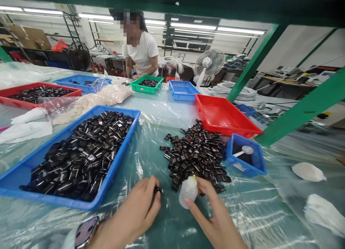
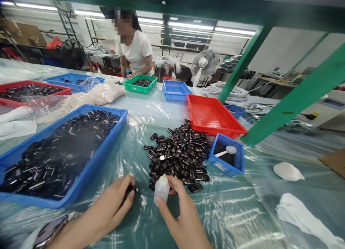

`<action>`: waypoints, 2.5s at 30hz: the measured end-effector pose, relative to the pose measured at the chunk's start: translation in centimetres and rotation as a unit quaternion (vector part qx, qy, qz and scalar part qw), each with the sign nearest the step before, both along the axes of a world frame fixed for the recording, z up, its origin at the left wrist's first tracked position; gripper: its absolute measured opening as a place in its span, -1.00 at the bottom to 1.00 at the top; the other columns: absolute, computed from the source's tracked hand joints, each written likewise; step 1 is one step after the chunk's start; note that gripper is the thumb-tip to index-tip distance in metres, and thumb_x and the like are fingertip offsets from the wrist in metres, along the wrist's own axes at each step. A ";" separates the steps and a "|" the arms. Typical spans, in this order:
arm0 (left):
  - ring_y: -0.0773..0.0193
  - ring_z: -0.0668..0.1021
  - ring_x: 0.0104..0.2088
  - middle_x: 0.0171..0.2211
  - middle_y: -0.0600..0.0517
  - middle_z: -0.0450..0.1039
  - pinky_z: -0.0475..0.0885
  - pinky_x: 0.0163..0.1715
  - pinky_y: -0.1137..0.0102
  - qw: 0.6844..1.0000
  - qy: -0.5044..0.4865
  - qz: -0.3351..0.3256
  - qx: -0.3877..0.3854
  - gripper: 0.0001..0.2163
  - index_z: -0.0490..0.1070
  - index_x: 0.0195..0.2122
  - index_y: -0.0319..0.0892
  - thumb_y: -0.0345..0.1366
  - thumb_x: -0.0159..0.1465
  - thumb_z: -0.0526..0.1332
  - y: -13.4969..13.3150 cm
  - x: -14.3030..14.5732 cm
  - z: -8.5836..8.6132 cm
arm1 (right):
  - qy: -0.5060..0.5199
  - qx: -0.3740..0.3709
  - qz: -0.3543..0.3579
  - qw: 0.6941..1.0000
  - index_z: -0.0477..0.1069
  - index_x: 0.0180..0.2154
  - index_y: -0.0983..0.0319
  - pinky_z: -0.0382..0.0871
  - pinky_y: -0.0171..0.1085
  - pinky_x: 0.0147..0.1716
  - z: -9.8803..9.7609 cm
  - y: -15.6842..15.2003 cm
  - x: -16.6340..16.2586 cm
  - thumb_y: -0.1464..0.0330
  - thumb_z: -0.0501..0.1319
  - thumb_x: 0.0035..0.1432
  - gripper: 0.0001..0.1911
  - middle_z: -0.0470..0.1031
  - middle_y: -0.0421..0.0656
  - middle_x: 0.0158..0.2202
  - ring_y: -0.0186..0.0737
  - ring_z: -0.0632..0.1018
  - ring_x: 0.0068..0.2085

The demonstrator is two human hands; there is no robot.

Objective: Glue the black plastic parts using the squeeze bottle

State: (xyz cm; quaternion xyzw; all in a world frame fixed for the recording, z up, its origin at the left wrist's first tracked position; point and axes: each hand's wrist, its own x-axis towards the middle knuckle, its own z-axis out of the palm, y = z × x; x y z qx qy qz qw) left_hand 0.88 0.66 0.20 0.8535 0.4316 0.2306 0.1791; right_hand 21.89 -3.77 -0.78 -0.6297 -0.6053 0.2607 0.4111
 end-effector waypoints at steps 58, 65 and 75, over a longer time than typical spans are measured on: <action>0.23 0.40 -0.05 -0.05 0.00 0.24 0.34 -0.07 0.41 0.984 -0.084 -0.108 -0.110 -0.76 0.14 0.16 -0.02 -0.31 0.49 -0.06 -0.6 -2.8 0.7 | 0.065 0.022 0.085 0.994 0.49 -0.11 -0.10 0.45 -0.50 -0.21 2.0 -0.7 1.3 0.46 0.31 0.05 -0.61 0.52 -0.30 -0.12 -0.34 0.56 -0.12; 0.21 0.38 -0.09 -0.06 -0.02 0.22 0.32 -0.10 0.39 0.982 -0.091 -0.124 -0.112 -0.75 0.13 0.17 -0.05 -0.29 0.50 -0.08 -0.5 -2.5 0.2 | 0.040 0.026 0.100 0.994 0.48 -0.11 -0.09 0.48 -0.49 -0.25 2.1 -0.7 1.4 0.48 0.30 0.03 -0.59 0.52 -0.29 -0.12 -0.32 0.59 -0.14; 0.21 0.41 -0.22 -0.18 -0.02 0.34 0.35 -0.21 0.38 0.984 -0.069 -0.150 -0.071 -0.77 0.23 0.09 -0.17 -0.28 0.50 -0.07 -0.2 -2.2 1.3 | -0.024 0.030 0.140 0.989 0.44 -0.03 -0.16 0.54 -0.49 -0.25 2.4 -0.8 2.0 0.44 0.35 0.06 -0.53 0.56 -0.31 -0.08 -0.28 0.64 -0.11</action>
